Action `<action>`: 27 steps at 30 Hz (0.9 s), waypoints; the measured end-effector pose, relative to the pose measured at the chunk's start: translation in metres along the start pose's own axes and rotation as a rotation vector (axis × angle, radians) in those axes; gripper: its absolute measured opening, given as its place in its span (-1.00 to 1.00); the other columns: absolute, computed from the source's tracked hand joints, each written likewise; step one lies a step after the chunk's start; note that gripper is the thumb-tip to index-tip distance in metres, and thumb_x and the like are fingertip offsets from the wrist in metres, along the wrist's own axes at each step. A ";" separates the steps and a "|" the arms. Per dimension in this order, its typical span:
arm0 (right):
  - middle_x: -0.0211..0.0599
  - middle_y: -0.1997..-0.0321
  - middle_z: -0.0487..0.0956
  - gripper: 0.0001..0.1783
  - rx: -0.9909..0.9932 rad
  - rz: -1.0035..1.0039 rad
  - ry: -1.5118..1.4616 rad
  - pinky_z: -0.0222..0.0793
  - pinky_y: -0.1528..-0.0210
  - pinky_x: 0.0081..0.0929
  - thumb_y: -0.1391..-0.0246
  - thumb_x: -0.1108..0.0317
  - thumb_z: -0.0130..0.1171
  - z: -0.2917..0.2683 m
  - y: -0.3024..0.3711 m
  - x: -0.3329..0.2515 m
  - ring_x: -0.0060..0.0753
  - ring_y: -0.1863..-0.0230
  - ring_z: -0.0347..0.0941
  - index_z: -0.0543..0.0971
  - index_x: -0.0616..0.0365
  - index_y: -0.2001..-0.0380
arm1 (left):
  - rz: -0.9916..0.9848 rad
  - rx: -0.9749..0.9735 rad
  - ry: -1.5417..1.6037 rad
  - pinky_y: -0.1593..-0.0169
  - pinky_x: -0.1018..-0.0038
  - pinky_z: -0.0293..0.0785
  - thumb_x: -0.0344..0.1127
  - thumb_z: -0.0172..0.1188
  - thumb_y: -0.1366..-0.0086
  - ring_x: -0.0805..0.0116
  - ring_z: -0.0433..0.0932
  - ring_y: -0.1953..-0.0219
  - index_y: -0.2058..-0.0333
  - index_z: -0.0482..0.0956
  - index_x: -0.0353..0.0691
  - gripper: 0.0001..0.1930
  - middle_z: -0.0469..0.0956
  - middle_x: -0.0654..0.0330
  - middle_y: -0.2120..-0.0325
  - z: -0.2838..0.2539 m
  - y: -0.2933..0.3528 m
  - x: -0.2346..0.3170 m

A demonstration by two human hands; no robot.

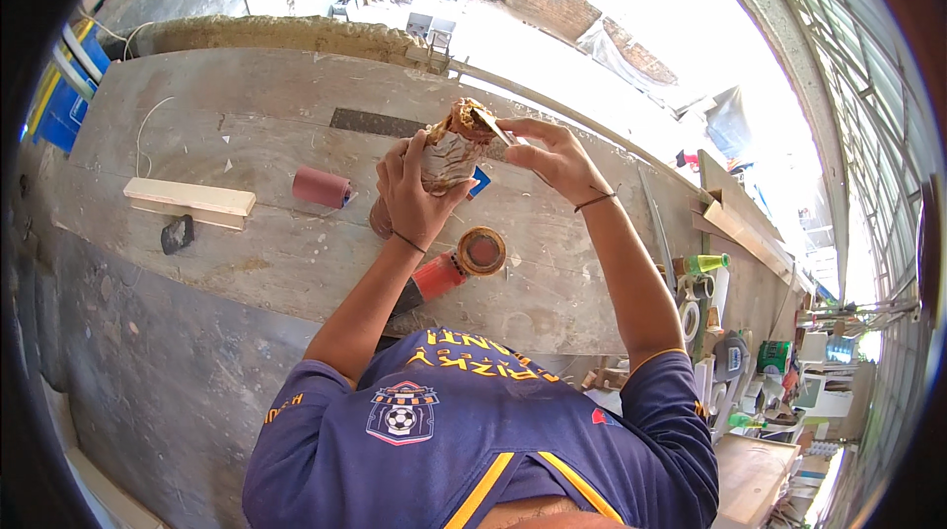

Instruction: The person applies adhesive from a small container onto a flat wooden board and then picks up a larger curved wooden panel to check its fit or placement.

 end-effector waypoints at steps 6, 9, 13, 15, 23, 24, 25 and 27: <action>-0.15 0.12 0.60 -0.39 -0.005 0.021 0.151 0.37 0.04 -0.43 0.16 0.01 0.35 -0.010 0.016 0.000 -0.39 0.09 0.48 0.59 0.16 0.05 | 0.046 -0.024 0.024 -0.04 0.12 0.27 0.12 0.49 0.22 0.00 0.32 0.01 -0.13 0.30 -0.23 -0.04 0.37 0.02 0.06 0.000 0.004 0.009; -0.11 0.11 0.59 -0.35 -0.006 0.032 0.132 0.36 0.00 -0.38 0.18 -0.04 0.36 -0.011 0.023 0.006 -0.29 0.07 0.49 0.59 0.15 0.05 | 0.054 -0.021 0.046 -0.04 0.12 0.26 0.13 0.49 0.21 0.01 0.33 0.02 -0.12 0.30 -0.23 -0.05 0.38 0.02 0.08 -0.003 0.008 0.009; -0.07 0.06 0.58 -0.33 -0.039 0.090 0.196 0.33 -0.06 -0.33 0.22 -0.08 0.35 -0.008 0.039 0.019 -0.23 0.01 0.47 0.60 0.13 0.07 | 0.045 -0.037 0.058 -0.04 0.16 0.31 0.01 0.55 0.25 -0.02 0.31 -0.02 -0.13 0.25 -0.30 -0.01 0.33 -0.04 0.02 -0.010 0.013 0.004; -0.06 0.05 0.58 -0.34 -0.110 0.133 0.317 0.34 -0.06 -0.34 0.22 -0.09 0.34 0.002 0.055 0.044 -0.21 0.02 0.48 0.61 0.13 0.08 | 0.015 0.010 0.072 -0.03 0.14 0.30 0.07 0.52 0.23 -0.02 0.32 0.01 -0.11 0.26 -0.32 -0.02 0.36 -0.03 0.05 -0.016 0.011 -0.007; -0.13 -0.21 0.36 -0.24 0.033 0.204 -1.320 0.18 -0.07 0.48 -0.01 -0.20 -0.01 -0.015 0.115 0.082 0.09 -0.18 0.31 0.30 -0.03 -0.22 | -0.213 -0.012 0.276 -0.22 0.19 0.19 -0.06 0.54 0.21 -0.03 0.22 -0.18 -0.23 0.04 -0.43 0.13 0.19 -0.13 -0.12 -0.035 0.013 -0.067; -0.13 -0.24 0.33 -0.22 -0.020 0.119 -1.410 0.14 -0.05 0.55 0.00 -0.22 -0.02 -0.015 0.116 0.070 0.12 -0.20 0.29 0.29 -0.04 -0.23 | -0.205 -0.027 0.267 -0.22 0.19 0.19 -0.05 0.54 0.21 -0.02 0.21 -0.19 -0.24 0.02 -0.43 0.14 0.18 -0.13 -0.13 -0.034 0.014 -0.067; -0.13 -0.28 0.28 -0.23 -0.028 0.112 -1.407 0.07 -0.02 0.64 -0.01 -0.22 -0.03 -0.012 0.120 0.072 0.15 -0.24 0.23 0.28 -0.07 -0.24 | -0.203 -0.037 0.292 -0.23 0.20 0.18 -0.04 0.54 0.20 -0.01 0.20 -0.20 -0.24 -0.01 -0.44 0.15 0.17 -0.13 -0.14 -0.034 0.017 -0.066; -0.14 -0.28 0.29 -0.22 -0.023 0.113 -1.431 0.06 -0.04 0.63 -0.01 -0.22 -0.02 -0.011 0.124 0.074 0.14 -0.25 0.23 0.27 -0.05 -0.24 | -0.200 -0.054 0.340 -0.25 0.22 0.16 -0.02 0.54 0.18 0.01 0.18 -0.21 -0.25 -0.06 -0.46 0.18 0.14 -0.14 -0.15 -0.029 0.024 -0.062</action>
Point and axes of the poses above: each hand's wrist, its own y-axis away from the middle knuckle, its own z-axis out of the palm, x = y × z, the point moved 9 cm from there along -y, towards the middle knuckle
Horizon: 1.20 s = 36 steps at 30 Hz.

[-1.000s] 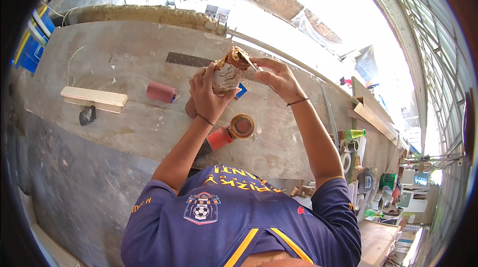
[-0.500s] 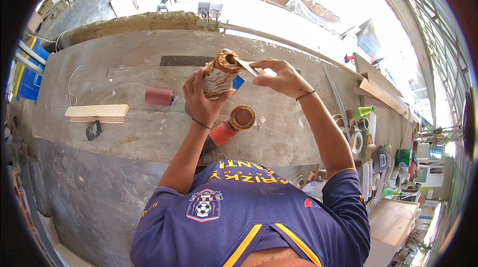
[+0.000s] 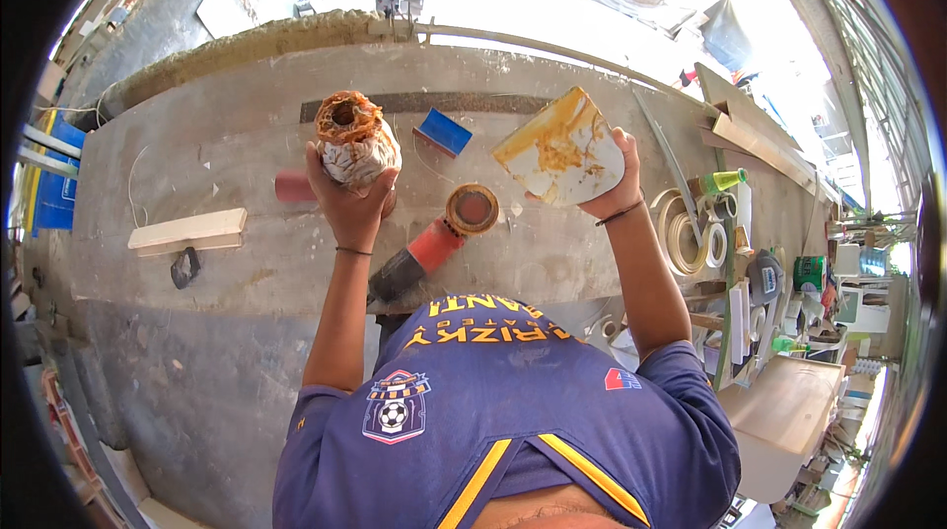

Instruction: The person applies adhesive from a small container onto a flat wooden board and then picks up a larger curved wooden panel to check its fit or placement.

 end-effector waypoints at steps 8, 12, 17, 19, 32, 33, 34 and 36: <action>-0.11 -0.14 0.45 -0.30 0.081 0.017 0.660 0.23 -0.17 0.08 0.05 -0.07 0.16 -0.002 0.018 0.015 -0.04 -0.16 0.35 0.43 0.18 -0.09 | -0.097 0.109 -0.028 -0.13 0.26 0.25 -0.11 0.44 0.00 0.17 0.25 -0.13 -0.25 -0.02 -0.39 0.00 0.13 -0.05 -0.14 -0.011 0.045 -0.008; -0.21 -0.17 0.42 -0.38 -0.044 -0.039 1.703 0.11 -0.24 -0.04 0.22 0.01 0.33 0.031 0.017 0.040 -0.10 -0.23 0.26 0.56 0.01 0.02 | -0.308 -0.043 -0.033 0.01 0.38 0.35 -0.16 0.25 -0.21 0.35 0.37 0.05 -0.11 0.22 -0.36 -0.39 0.32 0.09 0.03 -0.011 0.093 -0.034; -0.30 -0.18 0.41 -0.35 -0.209 -0.003 2.176 -0.06 -0.27 0.01 0.35 -0.04 0.36 0.039 0.002 0.083 -0.20 -0.26 0.19 0.59 -0.15 0.06 | -0.463 -0.178 0.208 0.13 0.54 0.43 -0.18 0.02 -0.39 0.44 0.46 0.23 0.00 0.31 -0.35 -0.63 0.47 0.16 0.26 0.016 0.109 -0.044; -0.33 -0.19 0.39 -0.34 -0.299 -0.011 2.205 -0.12 -0.25 0.22 0.38 -0.08 0.35 0.033 -0.005 0.096 -0.23 -0.26 0.18 0.59 -0.18 0.07 | -0.697 -0.250 0.414 0.14 0.51 0.46 -0.05 -0.08 -0.42 0.41 0.52 0.25 0.04 0.32 -0.33 -0.59 0.52 0.11 0.26 0.037 0.121 -0.052; -0.38 -0.14 0.42 -0.35 -0.472 0.079 2.333 -0.07 -0.20 0.34 0.40 -0.11 0.33 0.032 -0.027 0.116 -0.27 -0.26 0.18 0.60 -0.15 0.12 | -0.860 -0.429 0.659 0.08 0.43 0.50 0.13 -0.24 -0.42 0.27 0.55 0.18 -0.01 0.23 -0.34 -0.44 0.52 -0.07 0.17 0.081 0.143 -0.070; -0.39 -0.13 0.42 -0.35 -0.471 0.125 2.345 -0.06 -0.20 0.33 0.40 -0.11 0.33 0.033 -0.026 0.113 -0.27 -0.26 0.19 0.61 -0.14 0.12 | -0.852 -0.430 0.650 0.08 0.44 0.50 0.12 -0.25 -0.43 0.28 0.55 0.19 -0.02 0.23 -0.34 -0.44 0.52 -0.06 0.18 0.080 0.143 -0.071; -0.38 -0.13 0.42 -0.35 -0.475 0.172 2.353 -0.06 -0.20 0.32 0.41 -0.11 0.33 0.033 -0.026 0.110 -0.27 -0.25 0.19 0.61 -0.14 0.12 | -0.842 -0.433 0.642 0.09 0.45 0.50 0.12 -0.25 -0.43 0.29 0.55 0.19 -0.02 0.23 -0.35 -0.45 0.53 -0.06 0.18 0.081 0.142 -0.070; -0.38 -0.12 0.43 -0.35 -0.484 0.267 2.368 -0.04 -0.19 0.30 0.41 -0.11 0.33 0.032 -0.025 0.107 -0.27 -0.25 0.19 0.61 -0.13 0.13 | -0.830 -0.457 0.614 0.09 0.45 0.50 0.12 -0.26 -0.43 0.29 0.56 0.20 -0.02 0.23 -0.35 -0.44 0.53 -0.05 0.19 0.080 0.142 -0.068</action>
Point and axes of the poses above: each hand's wrist, its own y-axis away from the middle knuckle, its own z-axis out of the palm, x = y × z, the point moved 9 cm from there along -y, towards the middle knuckle
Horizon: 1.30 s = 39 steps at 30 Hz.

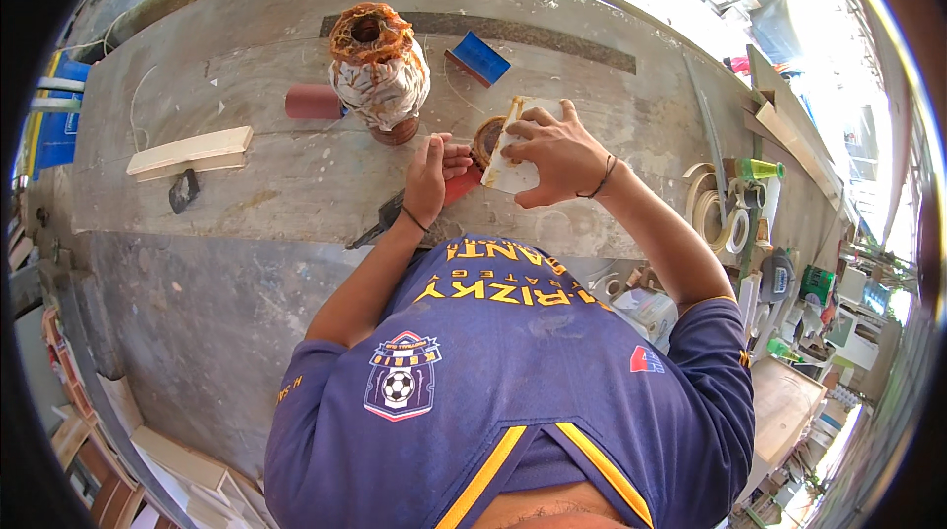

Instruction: The person applies adhesive from a small container onto a flat wooden board and then picks up a larger curved wooden panel to check its fit or placement.

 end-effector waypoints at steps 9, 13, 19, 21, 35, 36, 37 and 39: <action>-0.37 -0.11 0.45 -0.35 0.121 -0.053 -0.014 -0.03 -0.19 0.27 0.41 -0.12 0.31 -0.007 -0.018 -0.005 -0.28 -0.24 0.21 0.62 -0.10 0.13 | -0.005 -0.010 0.075 0.19 0.54 0.52 0.05 -0.25 -0.45 0.41 0.55 0.28 0.01 0.29 -0.37 -0.49 0.55 0.03 0.28 0.008 0.004 0.004; -0.37 -0.10 0.45 -0.35 0.068 -0.018 -0.022 0.00 -0.17 0.22 0.42 -0.11 0.31 -0.002 -0.017 -0.001 -0.31 -0.22 0.22 0.63 -0.10 0.14 | 0.040 -0.015 0.014 0.23 0.56 0.52 0.05 -0.24 -0.45 0.45 0.54 0.33 0.02 0.30 -0.37 -0.48 0.56 0.05 0.29 0.005 0.002 0.002; -0.37 -0.07 0.47 -0.35 0.045 0.029 -0.021 0.02 -0.16 0.15 0.43 -0.11 0.31 -0.009 -0.005 0.009 -0.32 -0.19 0.25 0.64 -0.10 0.15 | 0.003 -0.022 -0.044 0.23 0.55 0.52 0.16 -0.20 -0.40 0.44 0.53 0.35 -0.01 0.26 -0.35 -0.41 0.54 0.03 0.25 0.000 0.002 -0.003; -0.37 -0.07 0.47 -0.35 0.112 0.015 -0.033 0.02 -0.16 0.15 0.42 -0.10 0.31 -0.013 -0.008 0.007 -0.32 -0.19 0.26 0.64 -0.10 0.15 | 0.044 -0.007 -0.055 0.27 0.59 0.51 0.09 -0.22 -0.43 0.49 0.52 0.39 0.01 0.30 -0.38 -0.45 0.55 0.05 0.29 0.003 0.003 0.002; -0.43 -0.07 0.47 -0.37 0.113 0.053 -0.060 -0.02 -0.18 0.16 0.42 -0.09 0.33 -0.007 -0.007 0.007 -0.34 -0.19 0.26 0.63 -0.13 0.14 | 0.109 -0.002 -0.127 0.36 0.64 0.48 0.06 -0.24 -0.45 0.55 0.49 0.45 0.03 0.33 -0.40 -0.47 0.55 0.12 0.34 0.002 0.006 0.008; -0.44 -0.07 0.47 -0.37 0.160 0.043 -0.074 -0.02 -0.18 0.16 0.42 -0.09 0.33 -0.009 -0.007 0.007 -0.34 -0.19 0.26 0.63 -0.14 0.14 | 0.114 -0.003 -0.123 0.37 0.64 0.48 0.06 -0.24 -0.45 0.55 0.49 0.45 0.03 0.33 -0.40 -0.47 0.55 0.12 0.34 0.002 0.006 0.009; -0.44 -0.08 0.47 -0.37 0.187 0.030 -0.075 -0.02 -0.17 0.15 0.41 -0.09 0.34 -0.008 -0.008 0.006 -0.34 -0.19 0.26 0.63 -0.14 0.14 | 0.117 0.000 -0.121 0.37 0.65 0.48 0.06 -0.24 -0.45 0.55 0.48 0.45 0.03 0.33 -0.39 -0.47 0.55 0.12 0.34 0.003 0.007 0.010; -0.43 -0.10 0.46 -0.37 0.241 0.005 -0.075 -0.01 -0.16 0.15 0.41 -0.09 0.34 -0.007 -0.010 0.003 -0.34 -0.20 0.25 0.63 -0.15 0.14 | 0.112 0.000 -0.127 0.38 0.65 0.47 0.07 -0.24 -0.45 0.56 0.48 0.45 0.03 0.33 -0.39 -0.46 0.54 0.13 0.34 0.005 0.007 0.013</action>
Point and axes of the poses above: each hand's wrist, its own y-axis away from the middle knuckle, its own z-axis out of the palm, x = y × z, the point moved 9 cm from there along -y, towards the middle knuckle
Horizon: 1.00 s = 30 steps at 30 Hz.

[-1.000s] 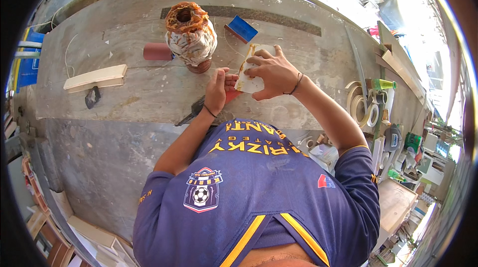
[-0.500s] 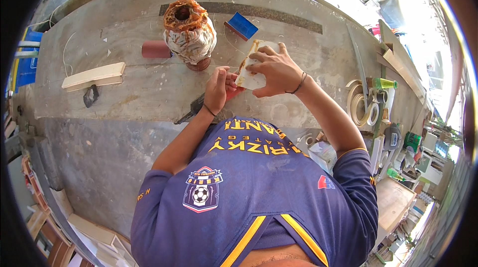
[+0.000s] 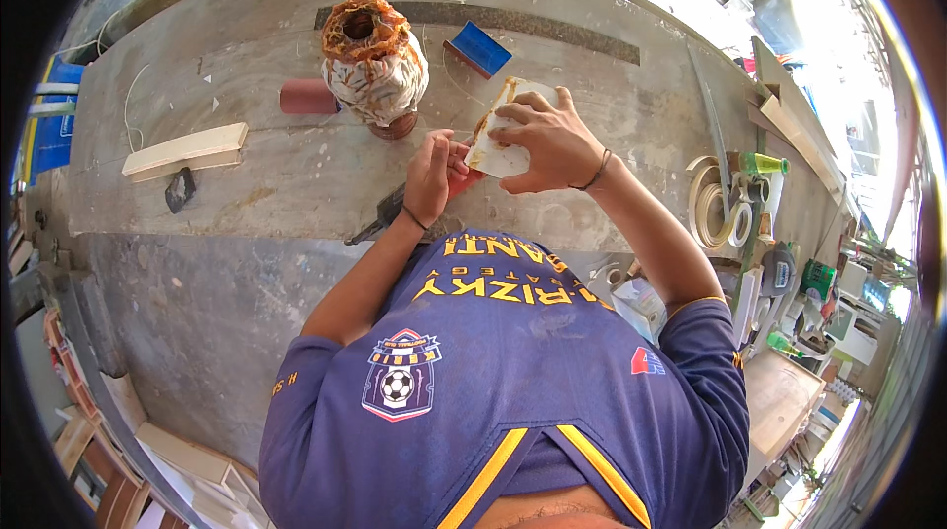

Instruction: The person applies adhesive from a small container onto a flat wooden board and then picks up a larger curved wooden panel to check its fit or placement.

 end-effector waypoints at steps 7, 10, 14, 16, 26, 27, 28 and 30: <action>-0.41 -0.15 0.44 -0.36 -0.057 0.048 -0.018 -0.07 -0.22 0.24 0.40 -0.11 0.34 0.012 0.001 0.001 -0.32 -0.24 0.23 0.63 -0.15 0.13 | -0.007 0.002 0.009 0.38 0.66 0.46 0.07 -0.22 -0.44 0.56 0.48 0.46 0.03 0.32 -0.39 -0.47 0.54 0.14 0.33 -0.002 -0.001 -0.002; -0.40 -0.15 0.44 -0.36 -0.134 0.071 0.002 -0.09 -0.23 0.26 0.40 -0.12 0.34 0.004 0.002 0.001 -0.31 -0.24 0.22 0.63 -0.15 0.13 | 0.006 -0.004 0.019 0.38 0.67 0.46 0.07 -0.21 -0.44 0.58 0.48 0.46 0.02 0.31 -0.39 -0.47 0.54 0.14 0.33 -0.002 -0.002 -0.002; -0.38 -0.16 0.44 -0.36 -0.049 0.034 -0.016 -0.09 -0.22 0.27 0.40 -0.13 0.34 0.000 0.000 -0.001 -0.30 -0.25 0.22 0.63 -0.16 0.13 | 0.004 0.000 0.015 0.38 0.67 0.46 0.06 -0.21 -0.44 0.58 0.48 0.45 0.02 0.31 -0.39 -0.47 0.54 0.14 0.33 -0.001 0.000 0.000; -0.38 -0.17 0.43 -0.36 -0.018 0.023 -0.017 -0.09 -0.21 0.28 0.39 -0.13 0.33 0.005 -0.002 -0.001 -0.29 -0.25 0.22 0.63 -0.17 0.12 | -0.002 0.003 0.016 0.39 0.67 0.46 0.06 -0.20 -0.44 0.58 0.48 0.46 0.02 0.31 -0.39 -0.47 0.54 0.14 0.33 0.000 0.000 0.002; -0.39 -0.16 0.43 -0.38 -0.118 0.059 0.001 -0.09 -0.20 0.29 0.37 -0.12 0.32 0.002 0.003 0.000 -0.29 -0.24 0.22 0.63 -0.18 0.13 | 0.008 0.009 -0.012 0.38 0.66 0.46 0.07 -0.21 -0.43 0.56 0.49 0.45 0.02 0.31 -0.39 -0.46 0.54 0.13 0.34 -0.004 -0.001 -0.002; -0.39 -0.15 0.43 -0.38 -0.103 0.053 -0.006 -0.08 -0.20 0.30 0.37 -0.12 0.31 0.000 0.002 -0.001 -0.29 -0.24 0.22 0.63 -0.17 0.13 | 0.011 0.010 -0.011 0.38 0.66 0.47 0.08 -0.21 -0.43 0.56 0.49 0.45 0.02 0.30 -0.39 -0.46 0.54 0.12 0.34 -0.004 -0.002 -0.004; -0.39 -0.14 0.43 -0.38 -0.090 0.046 -0.003 -0.08 -0.20 0.30 0.37 -0.13 0.31 0.000 0.001 -0.002 -0.29 -0.23 0.22 0.63 -0.18 0.13 | 0.010 0.010 -0.011 0.38 0.66 0.47 0.08 -0.21 -0.43 0.55 0.49 0.45 0.02 0.30 -0.40 -0.46 0.54 0.12 0.33 -0.004 -0.001 -0.003; -0.39 -0.13 0.44 -0.38 -0.065 0.032 0.004 -0.07 -0.19 0.30 0.37 -0.13 0.31 0.001 -0.005 -0.005 -0.29 -0.23 0.23 0.63 -0.18 0.13 | 0.007 0.005 -0.009 0.37 0.66 0.47 0.08 -0.21 -0.43 0.55 0.49 0.45 0.01 0.29 -0.40 -0.45 0.54 0.13 0.33 -0.001 -0.001 -0.001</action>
Point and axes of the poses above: each hand's wrist, its own y-axis away from the middle knuckle, its own z-axis out of the palm, x = y × z, the point moved 9 cm from there along -y, towards the middle knuckle
